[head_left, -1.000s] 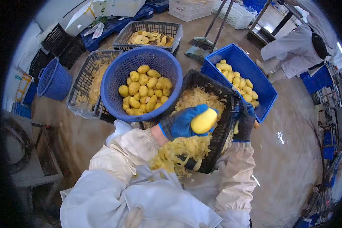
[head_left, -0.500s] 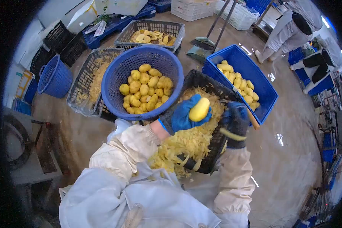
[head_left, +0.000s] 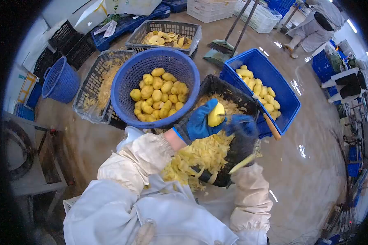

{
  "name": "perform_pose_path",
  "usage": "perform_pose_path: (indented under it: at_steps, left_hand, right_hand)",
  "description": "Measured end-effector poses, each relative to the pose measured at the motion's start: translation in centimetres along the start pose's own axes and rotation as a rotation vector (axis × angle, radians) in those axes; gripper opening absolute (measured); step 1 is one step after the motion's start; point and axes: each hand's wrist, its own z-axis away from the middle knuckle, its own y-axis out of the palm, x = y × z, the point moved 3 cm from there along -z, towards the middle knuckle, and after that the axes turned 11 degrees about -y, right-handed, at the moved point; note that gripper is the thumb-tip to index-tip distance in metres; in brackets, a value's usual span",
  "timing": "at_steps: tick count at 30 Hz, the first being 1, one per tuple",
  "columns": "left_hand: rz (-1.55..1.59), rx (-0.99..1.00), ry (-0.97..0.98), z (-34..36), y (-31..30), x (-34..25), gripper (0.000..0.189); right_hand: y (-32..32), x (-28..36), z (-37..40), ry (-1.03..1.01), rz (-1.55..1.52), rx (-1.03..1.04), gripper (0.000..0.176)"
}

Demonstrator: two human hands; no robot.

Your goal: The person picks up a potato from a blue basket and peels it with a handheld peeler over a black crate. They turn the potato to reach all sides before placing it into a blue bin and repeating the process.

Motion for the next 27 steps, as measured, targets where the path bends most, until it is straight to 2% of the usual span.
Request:
perform_pose_path:
  at_steps: [1,2,3,5,6,7,9,13,15,16,18,19,20,21,23,24,25,27]
  left_hand:
    - [-0.032,0.070,-0.014,-0.2,-0.5,-0.2,0.037]
    - [0.006,0.226,-0.090,-0.9,-1.7,-0.3,0.035]
    - [0.007,0.223,-0.093,-0.7,-1.1,-0.2,0.035]
    - [0.062,-0.077,-0.030,-0.4,-0.5,-0.2,0.031]
    - [0.062,-0.029,0.071,-0.3,-1.0,-0.5,0.030]
    - [0.063,-0.027,0.073,-0.3,-0.9,-0.2,0.030]
    - [0.077,-0.153,0.111,-0.1,-1.1,0.0,0.029]
    - [0.068,-0.088,0.158,0.3,0.1,-0.9,0.033]
    - [-0.075,0.110,-0.020,0.5,1.8,-0.4,0.035]
    - [-0.075,0.108,-0.023,0.4,1.8,0.0,0.035]
    - [-0.154,-0.113,0.030,0.2,1.2,0.7,0.038]
    - [-0.154,-0.112,0.029,0.3,1.0,0.7,0.038]
    - [-0.204,-0.038,-0.028,0.3,0.7,0.8,0.038]
    - [-0.256,0.035,-0.086,0.4,0.7,1.0,0.039]
    - [-0.205,0.062,-0.120,0.7,2.2,1.2,0.041]
    - [-0.162,0.006,-0.077,0.6,2.3,0.9,0.042]
    - [-0.117,-0.051,-0.035,0.6,2.3,0.7,0.042]
    - [-0.150,-0.048,-0.016,0.5,2.1,0.8,0.042]
  right_hand:
    - [1.2,-0.4,1.1,-0.249,0.267,0.176,0.010]
    - [2.1,-0.6,1.9,-0.497,0.535,0.350,0.010]
    - [2.0,-0.8,1.9,-0.494,0.534,0.347,0.010]
    - [0.9,-0.9,0.8,-0.332,0.324,0.177,0.014]
    - [0.3,-0.2,0.1,-0.304,0.235,0.048,0.015]
    - [-1.0,-0.3,-1.2,-0.304,0.235,0.051,0.015]
    - [-3.5,-0.7,-3.4,-0.166,-0.020,-0.118,0.010]
    - [-0.8,0.3,-1.2,-0.187,0.033,0.032,0.008]
    - [1.2,0.4,0.3,-0.174,0.176,0.212,0.010]
    - [2.0,0.1,0.8,-0.180,0.178,0.254,0.009]
    - [1.0,-0.6,-0.2,-0.128,0.091,0.229,0.009]
    - [0.2,-1.0,-1.0,-0.074,0.007,0.212,0.009]
    - [-1.2,-1.3,-2.0,-0.168,0.071,0.024,0.011]
    - [-2.4,-1.0,-2.6,-0.168,0.071,0.022,0.011]
    - [-4.2,-0.7,-3.7,-0.062,-0.198,-0.049,0.010]
    - [-3.0,0.4,-2.9,-0.052,-0.068,-0.029,0.008]
    - [-1.8,0.7,-2.1,-0.051,-0.065,-0.024,0.008]
    - [0.4,0.6,-0.6,-0.050,0.012,0.188,0.008]
